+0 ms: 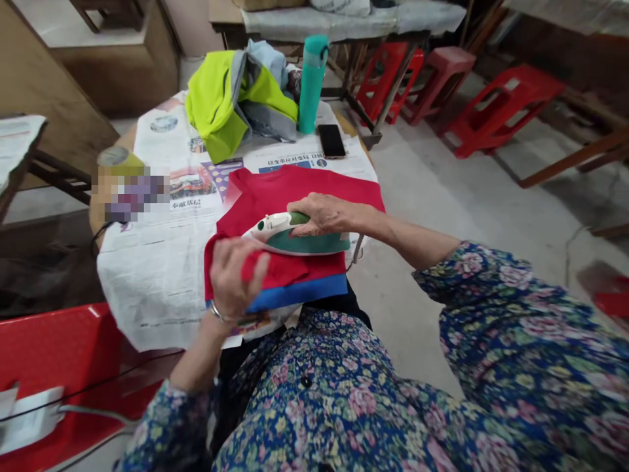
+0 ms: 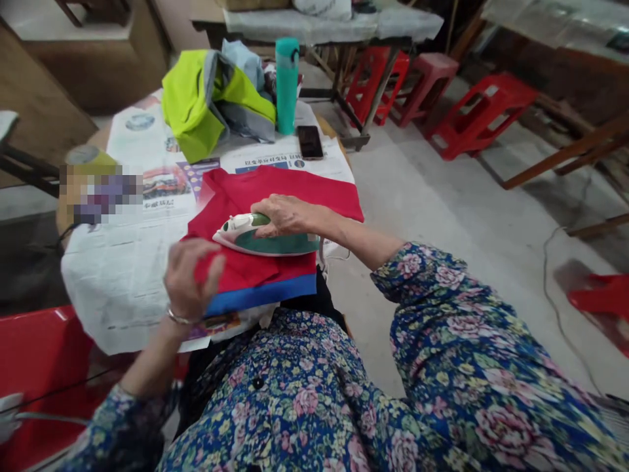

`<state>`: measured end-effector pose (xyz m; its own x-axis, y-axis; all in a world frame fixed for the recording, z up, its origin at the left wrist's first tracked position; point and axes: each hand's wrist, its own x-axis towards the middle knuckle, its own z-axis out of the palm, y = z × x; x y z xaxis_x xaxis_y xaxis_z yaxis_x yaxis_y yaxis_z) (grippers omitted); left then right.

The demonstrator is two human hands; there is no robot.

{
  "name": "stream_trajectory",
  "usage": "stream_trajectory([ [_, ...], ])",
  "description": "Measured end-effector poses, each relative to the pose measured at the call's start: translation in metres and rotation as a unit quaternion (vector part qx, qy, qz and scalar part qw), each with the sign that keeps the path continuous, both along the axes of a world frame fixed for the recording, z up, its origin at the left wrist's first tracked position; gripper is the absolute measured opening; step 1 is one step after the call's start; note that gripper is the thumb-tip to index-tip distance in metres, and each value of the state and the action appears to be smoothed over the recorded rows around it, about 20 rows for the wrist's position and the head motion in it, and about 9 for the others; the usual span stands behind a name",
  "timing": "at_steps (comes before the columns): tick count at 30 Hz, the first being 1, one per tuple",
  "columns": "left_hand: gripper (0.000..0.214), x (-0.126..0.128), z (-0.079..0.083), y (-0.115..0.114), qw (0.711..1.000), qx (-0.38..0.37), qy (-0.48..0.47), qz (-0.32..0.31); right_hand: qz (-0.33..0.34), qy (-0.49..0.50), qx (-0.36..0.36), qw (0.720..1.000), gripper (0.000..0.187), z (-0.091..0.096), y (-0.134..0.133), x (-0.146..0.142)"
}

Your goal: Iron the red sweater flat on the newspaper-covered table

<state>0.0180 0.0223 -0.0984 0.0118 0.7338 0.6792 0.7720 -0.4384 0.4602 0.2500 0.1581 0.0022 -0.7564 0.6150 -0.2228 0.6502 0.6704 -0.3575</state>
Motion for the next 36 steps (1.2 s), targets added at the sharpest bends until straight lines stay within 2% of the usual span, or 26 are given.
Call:
stream_trajectory([
  [2, 0.035, -0.02, 0.028, 0.05, 0.991, -0.124, -0.059, 0.006, -0.001, 0.005, 0.001, 1.0, 0.022, -0.002, 0.005, 0.0],
  [4, 0.047, -0.033, 0.043, 0.099, 0.964, -0.24, -0.11, -0.028, 0.003, 0.011, -0.001, 1.0, 0.021, -0.003, 0.007, -0.001],
  [6, 0.056, -0.036, 0.044, 0.136, 0.923, -0.363, -0.099, -0.075, 0.006, 0.01, -0.006, 1.0, 0.019, -0.003, 0.004, 0.0],
  [8, 0.056, -0.033, 0.036, 0.157, 0.888, -0.444, -0.063, -0.1, 0.011, 0.006, -0.007, 1.0, 0.018, -0.001, -0.003, 0.002],
  [10, 0.048, -0.029, 0.024, 0.164, 0.876, -0.469, -0.029, -0.106, 0.021, 0.007, -0.003, 1.0, 0.018, 0.002, -0.012, 0.004],
  [13, 0.039, -0.027, 0.014, 0.163, 0.876, -0.468, 0.019, -0.119, 0.041, 0.007, -0.014, 0.999, 0.016, 0.005, -0.023, -0.001],
  [16, 0.036, -0.031, 0.013, 0.163, 0.87, -0.476, 0.041, -0.126, 0.057, -0.008, -0.034, 0.998, 0.017, 0.002, -0.03, -0.013],
  [19, 0.032, -0.031, 0.011, 0.164, 0.875, -0.467, 0.048, -0.116, 0.069, -0.014, -0.053, 0.996, 0.014, 0.0, -0.036, -0.021],
  [23, 0.03, -0.028, 0.009, 0.164, 0.883, -0.451, 0.06, -0.12, 0.091, -0.024, -0.089, 0.992, 0.018, 0.006, -0.052, -0.013],
  [26, 0.028, -0.027, 0.013, 0.169, 0.865, -0.475, 0.089, -0.134, 0.097, -0.035, -0.096, 0.99, 0.019, 0.013, -0.067, -0.002],
  [29, 0.031, -0.027, 0.021, 0.178, 0.83, -0.522, 0.124, -0.154, 0.089, -0.028, -0.072, 0.993, 0.015, 0.016, -0.074, -0.003],
  [32, 0.044, -0.027, 0.028, 0.189, 0.804, -0.552, 0.144, -0.17, 0.046, -0.009, -0.044, 0.998, 0.009, 0.014, -0.069, -0.023],
  [36, 0.047, -0.025, 0.031, 0.2, 0.791, -0.564, 0.165, -0.171, -0.003, 0.0, -0.031, 1.0, 0.012, 0.014, -0.052, -0.065],
])
